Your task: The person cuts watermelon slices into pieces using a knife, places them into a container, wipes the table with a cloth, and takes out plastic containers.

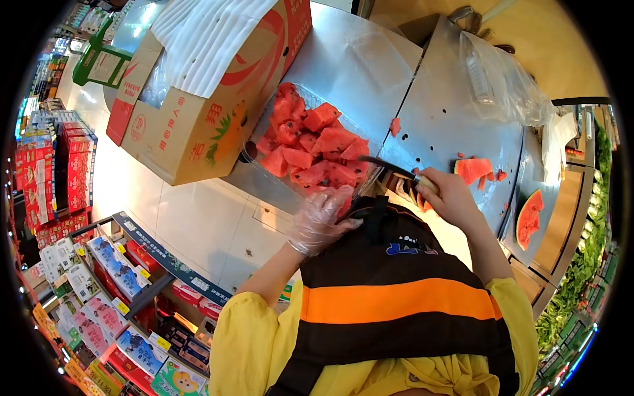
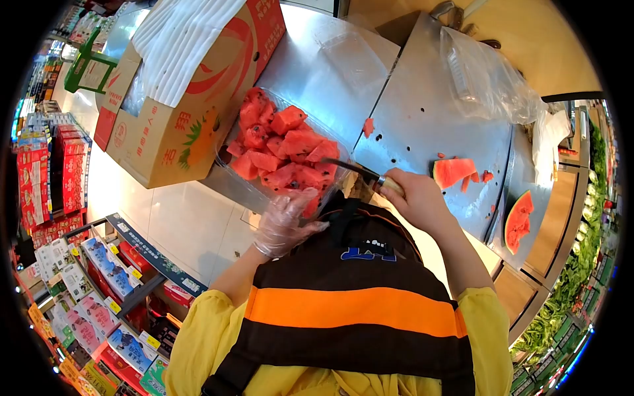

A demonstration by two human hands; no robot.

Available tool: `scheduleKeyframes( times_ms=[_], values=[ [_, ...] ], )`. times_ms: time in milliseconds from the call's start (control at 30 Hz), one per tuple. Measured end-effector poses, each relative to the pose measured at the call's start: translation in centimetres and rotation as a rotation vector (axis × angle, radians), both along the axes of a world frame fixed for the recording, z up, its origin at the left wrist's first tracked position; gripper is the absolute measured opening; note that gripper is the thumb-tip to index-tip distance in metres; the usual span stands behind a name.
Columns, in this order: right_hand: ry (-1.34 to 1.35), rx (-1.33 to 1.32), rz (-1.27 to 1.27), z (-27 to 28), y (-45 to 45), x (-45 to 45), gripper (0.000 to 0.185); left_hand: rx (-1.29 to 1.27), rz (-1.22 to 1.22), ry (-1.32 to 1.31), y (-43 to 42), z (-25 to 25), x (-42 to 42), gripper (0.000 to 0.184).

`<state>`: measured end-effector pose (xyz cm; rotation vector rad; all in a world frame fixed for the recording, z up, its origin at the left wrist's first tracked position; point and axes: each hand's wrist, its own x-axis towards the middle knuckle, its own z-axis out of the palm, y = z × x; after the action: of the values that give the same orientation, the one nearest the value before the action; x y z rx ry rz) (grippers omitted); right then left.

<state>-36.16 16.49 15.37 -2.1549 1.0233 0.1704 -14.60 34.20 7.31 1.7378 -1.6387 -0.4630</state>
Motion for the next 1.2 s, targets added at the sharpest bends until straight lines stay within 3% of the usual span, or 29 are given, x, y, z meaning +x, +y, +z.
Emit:
scheduleKeyframes(
  times_ms=[100,167,267,333,433,500,567,633,700,767,1067,1200],
  values=[
    [-0.025,0.008,0.005,-0.3,-0.3,-0.6,0.025,0.002,0.007,-0.058,0.0,-1.8,-0.7,0.047],
    [-0.03,0.007,-0.034,-0.9,-0.4,-1.3,0.025,0.165,-0.02,0.014,-0.1,-1.8,-0.1,0.039],
    [-0.056,0.011,-0.106,-1.2,-0.4,-1.8,0.024,0.131,0.107,-0.105,0.0,-1.7,0.2,0.037],
    [-0.082,0.015,-0.138,-1.4,-0.3,-1.4,0.023,0.073,0.068,-0.054,0.2,-2.7,0.4,0.037],
    [-0.195,0.02,-0.05,-1.8,0.0,0.9,0.023,0.071,0.094,-0.009,0.1,-1.6,1.1,0.036],
    [-0.169,-0.125,-0.018,-2.4,-0.5,2.8,0.026,0.129,0.151,-0.011,-0.2,-1.0,1.6,0.035],
    [-0.174,-0.144,0.0,-3.1,-0.9,4.6,0.026,-0.09,0.306,0.285,-0.9,-1.2,2.2,0.035],
    [-0.126,-0.206,0.014,-3.0,-1.2,6.3,0.025,-0.018,0.439,0.426,-1.0,-1.2,3.6,0.033],
    [-0.152,-0.268,0.012,-3.0,-1.9,7.4,0.025,-0.136,0.641,0.303,-2.9,-1.0,6.6,0.031],
    [-0.173,-0.33,0.018,-3.0,-2.6,8.6,0.025,-0.183,0.548,-0.035,-5.1,-0.4,10.0,0.029],
    [-0.049,-0.438,0.058,-4.5,-4.6,16.6,0.026,0.091,0.618,-0.006,-7.2,-1.8,14.3,0.03],
    [-0.071,-0.436,0.115,-4.9,-5.4,17.4,0.025,0.04,0.594,0.075,-6.7,-3.1,15.1,0.034]
  ],
)
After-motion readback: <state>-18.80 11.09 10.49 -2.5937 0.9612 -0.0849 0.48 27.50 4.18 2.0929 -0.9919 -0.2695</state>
